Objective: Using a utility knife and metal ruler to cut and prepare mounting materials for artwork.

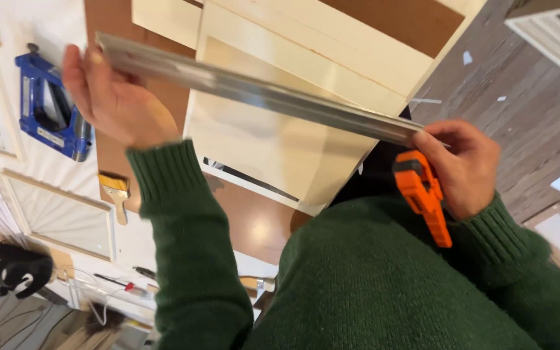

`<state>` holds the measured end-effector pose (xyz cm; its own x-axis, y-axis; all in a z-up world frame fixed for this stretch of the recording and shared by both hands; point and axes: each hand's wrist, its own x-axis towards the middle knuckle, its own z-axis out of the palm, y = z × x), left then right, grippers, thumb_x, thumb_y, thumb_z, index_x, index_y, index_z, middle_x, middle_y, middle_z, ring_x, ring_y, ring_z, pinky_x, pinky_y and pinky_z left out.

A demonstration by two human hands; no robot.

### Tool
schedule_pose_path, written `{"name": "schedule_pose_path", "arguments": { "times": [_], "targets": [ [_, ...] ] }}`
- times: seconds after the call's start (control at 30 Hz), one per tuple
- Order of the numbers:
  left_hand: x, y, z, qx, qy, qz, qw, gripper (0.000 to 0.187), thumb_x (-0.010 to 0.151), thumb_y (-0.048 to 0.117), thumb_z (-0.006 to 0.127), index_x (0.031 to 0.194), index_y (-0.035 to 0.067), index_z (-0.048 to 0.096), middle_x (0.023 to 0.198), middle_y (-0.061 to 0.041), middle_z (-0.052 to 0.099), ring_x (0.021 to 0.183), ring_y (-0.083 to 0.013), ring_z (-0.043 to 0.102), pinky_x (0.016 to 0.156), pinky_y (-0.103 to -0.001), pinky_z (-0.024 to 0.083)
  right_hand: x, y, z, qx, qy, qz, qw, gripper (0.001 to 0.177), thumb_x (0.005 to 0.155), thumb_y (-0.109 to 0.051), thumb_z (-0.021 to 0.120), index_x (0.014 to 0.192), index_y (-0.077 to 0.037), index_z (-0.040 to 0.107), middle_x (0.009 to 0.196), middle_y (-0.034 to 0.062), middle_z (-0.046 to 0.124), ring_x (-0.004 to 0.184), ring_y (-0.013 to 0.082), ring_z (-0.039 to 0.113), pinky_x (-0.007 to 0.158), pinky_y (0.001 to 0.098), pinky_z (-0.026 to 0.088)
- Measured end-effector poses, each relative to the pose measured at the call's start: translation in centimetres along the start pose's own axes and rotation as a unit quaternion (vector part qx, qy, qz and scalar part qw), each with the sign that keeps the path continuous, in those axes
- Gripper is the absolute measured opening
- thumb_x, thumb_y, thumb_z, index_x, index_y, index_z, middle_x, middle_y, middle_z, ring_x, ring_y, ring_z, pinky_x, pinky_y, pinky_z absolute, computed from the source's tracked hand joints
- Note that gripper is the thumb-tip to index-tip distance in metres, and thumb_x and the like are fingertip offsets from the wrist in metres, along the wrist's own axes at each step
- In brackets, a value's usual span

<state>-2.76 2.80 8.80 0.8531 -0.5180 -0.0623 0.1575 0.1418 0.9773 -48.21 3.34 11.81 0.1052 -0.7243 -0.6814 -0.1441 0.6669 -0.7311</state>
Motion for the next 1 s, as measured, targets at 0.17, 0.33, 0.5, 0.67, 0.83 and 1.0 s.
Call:
{"name": "schedule_pose_path", "arguments": {
  "times": [0.17, 0.33, 0.5, 0.67, 0.83, 1.0],
  "targets": [
    [-5.1, 4.9, 1.0, -0.140, -0.025, -0.161, 0.977, 0.032, 0.094, 0.006, 0.049, 0.125, 0.004, 0.060, 0.111, -0.009, 0.069, 0.096, -0.0189, 0.064, 0.084, -0.035, 0.053, -1.3, 3.1, -3.3, 0.016, -0.009, -0.048, 0.999, 0.010, 0.106, -0.006, 0.069, 0.110, 0.004, 0.068, 0.096, 0.0076, 0.071, 0.085, 0.0098, 0.065, 0.076, 0.0243, 0.055],
    [-9.1, 4.6, -0.8, -0.337, 0.038, -0.223, 0.914, 0.005, 0.097, 0.016, 0.053, 0.093, 0.014, 0.056, 0.082, 0.000, 0.050, 0.071, -0.0144, 0.047, 0.069, -0.032, 0.040, -2.8, 3.6, -3.7, 0.079, -0.020, 0.010, 0.997, 0.013, 0.106, -0.009, 0.066, 0.111, 0.002, 0.068, 0.112, 0.0085, 0.073, 0.078, 0.0120, 0.066, 0.065, 0.0264, 0.054],
    [-12.2, 3.3, -1.7, -0.348, 0.001, -0.221, 0.911, 0.014, 0.095, 0.024, 0.052, 0.085, 0.015, 0.053, 0.075, 0.000, 0.044, 0.061, -0.0131, 0.037, 0.063, -0.031, 0.031, -3.5, 5.2, -3.9, 0.072, -0.075, 0.053, 0.993, 0.024, 0.102, -0.012, 0.062, 0.124, -0.001, 0.062, 0.116, 0.0093, 0.072, 0.089, 0.0112, 0.070, 0.074, 0.0248, 0.057],
    [-14.1, 4.0, 0.5, -0.363, -0.072, -0.230, 0.900, 0.054, 0.105, 0.061, 0.052, 0.101, 0.008, 0.058, 0.077, -0.001, 0.046, 0.064, -0.0130, 0.039, 0.064, -0.031, 0.034, -3.9, 6.0, -5.0, 0.008, -0.133, 0.140, 0.981, 0.030, 0.103, -0.017, 0.058, 0.129, -0.001, 0.064, 0.099, 0.0107, 0.072, 0.081, 0.0134, 0.070, 0.067, 0.0268, 0.057],
    [-19.6, 6.3, 4.4, -0.063, -0.104, -0.173, 0.977, 0.059, 0.110, 0.035, 0.049, 0.156, 0.002, 0.031, 0.144, -0.025, 0.058, 0.116, -0.0341, 0.067, 0.096, -0.041, 0.057, -4.3, 7.2, -4.7, 0.033, -0.167, 0.129, 0.977, 0.027, 0.104, -0.016, 0.059, 0.123, 0.002, 0.065, 0.093, 0.0050, 0.072, 0.080, 0.0099, 0.069, 0.068, 0.0234, 0.056],
    [-26.1, 4.2, 3.5, -0.095, -0.134, -0.278, 0.947, 0.047, 0.110, 0.017, 0.042, 0.152, -0.003, 0.031, 0.147, -0.035, 0.051, 0.127, -0.0450, 0.061, 0.106, -0.051, 0.054, -4.1, 6.7, -4.0, 0.020, -0.171, 0.101, 0.980, 0.026, 0.104, -0.016, 0.059, 0.121, 0.002, 0.066, 0.094, 0.0027, 0.071, 0.082, 0.0081, 0.068, 0.070, 0.0228, 0.055]
  ]
}}
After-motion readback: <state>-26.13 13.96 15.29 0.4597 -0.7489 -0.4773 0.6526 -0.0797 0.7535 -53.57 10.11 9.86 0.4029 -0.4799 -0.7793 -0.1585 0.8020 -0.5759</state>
